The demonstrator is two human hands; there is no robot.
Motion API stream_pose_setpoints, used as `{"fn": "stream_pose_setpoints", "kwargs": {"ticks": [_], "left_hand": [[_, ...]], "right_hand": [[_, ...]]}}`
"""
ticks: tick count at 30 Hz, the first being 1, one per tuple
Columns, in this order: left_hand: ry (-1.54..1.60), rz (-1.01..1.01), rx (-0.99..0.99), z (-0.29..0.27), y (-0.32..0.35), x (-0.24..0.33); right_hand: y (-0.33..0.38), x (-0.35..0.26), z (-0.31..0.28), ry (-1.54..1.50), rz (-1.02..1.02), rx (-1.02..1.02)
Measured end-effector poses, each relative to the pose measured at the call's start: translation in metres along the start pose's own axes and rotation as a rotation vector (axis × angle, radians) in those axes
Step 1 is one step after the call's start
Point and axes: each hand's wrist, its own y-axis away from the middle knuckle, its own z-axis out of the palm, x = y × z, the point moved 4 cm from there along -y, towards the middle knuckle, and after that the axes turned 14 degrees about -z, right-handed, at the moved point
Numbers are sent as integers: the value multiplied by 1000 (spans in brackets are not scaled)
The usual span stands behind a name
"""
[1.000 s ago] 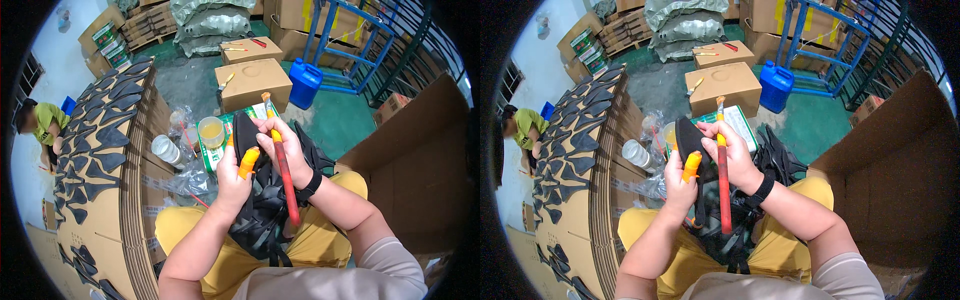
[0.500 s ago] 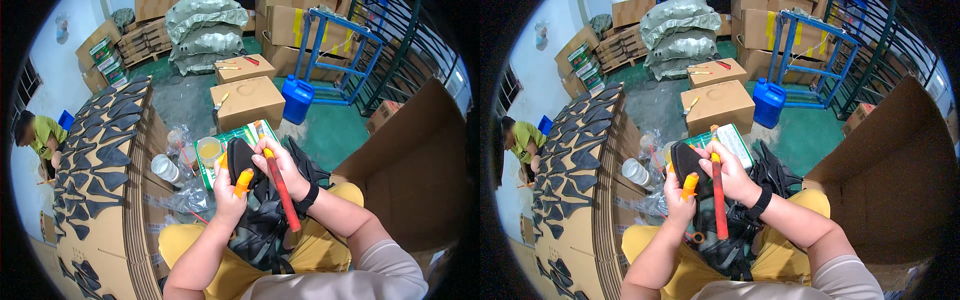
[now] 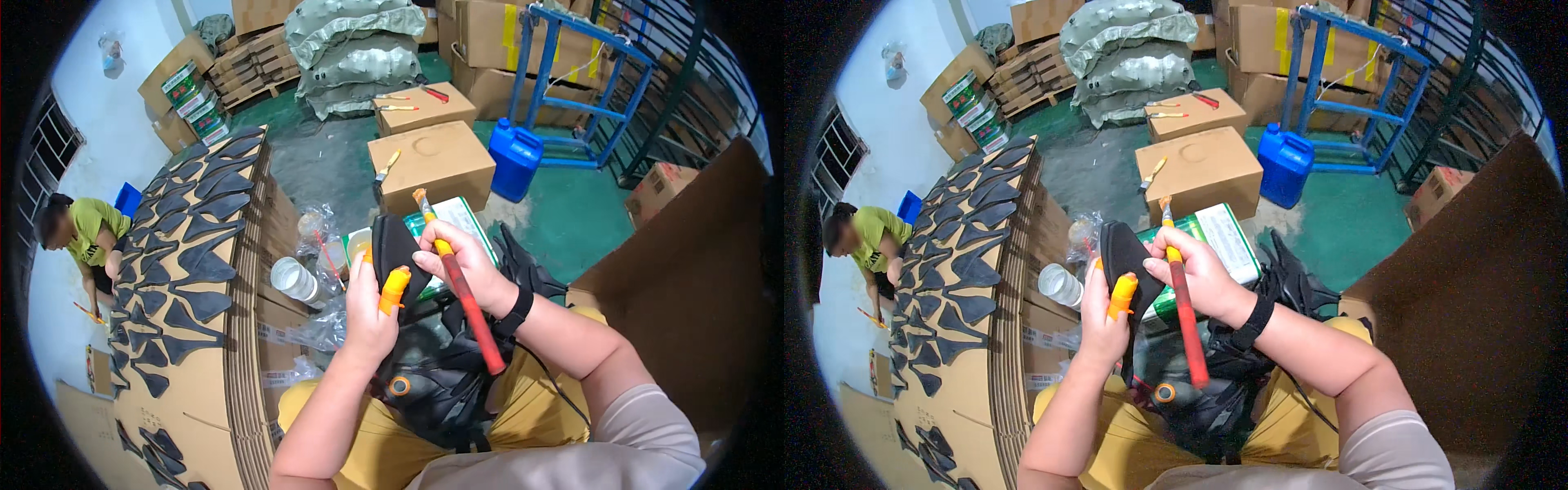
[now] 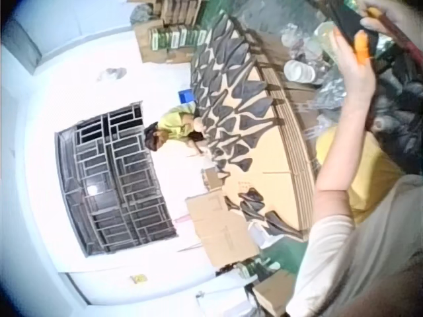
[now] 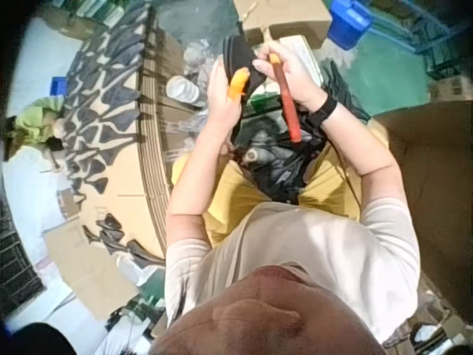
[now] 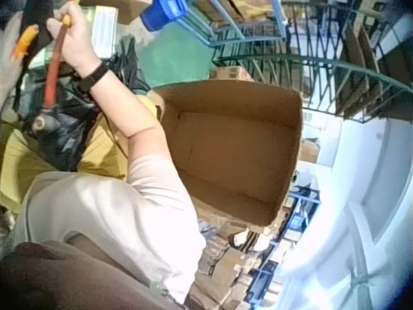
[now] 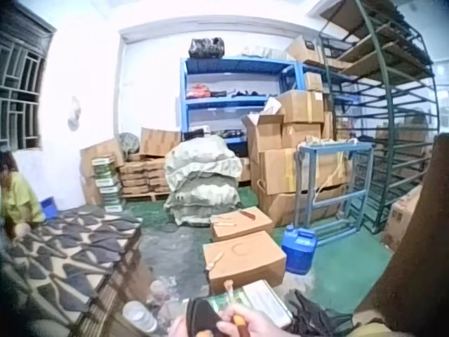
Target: Applying liquid adhesive to black plastic/composite parts using a paintbrush.
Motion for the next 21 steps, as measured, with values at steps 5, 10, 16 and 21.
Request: {"fn": "stream_pose_setpoints", "kwargs": {"ticks": [5, 10, 16, 21], "left_hand": [[49, -160, -12, -4, -17, -28], [366, -346, -66, -6, -28, -43], [452, -414, -78, -3, -39, -55], [267, -408, -67, -5, -43, -64]], "right_hand": [[-19, 20, 0, -32, -56, 8], [-32, 41, 0, 106, -191, 17], [-42, 50, -1, 185, -221, 10], [-49, 45, 1, 361, -344, -14]]}}
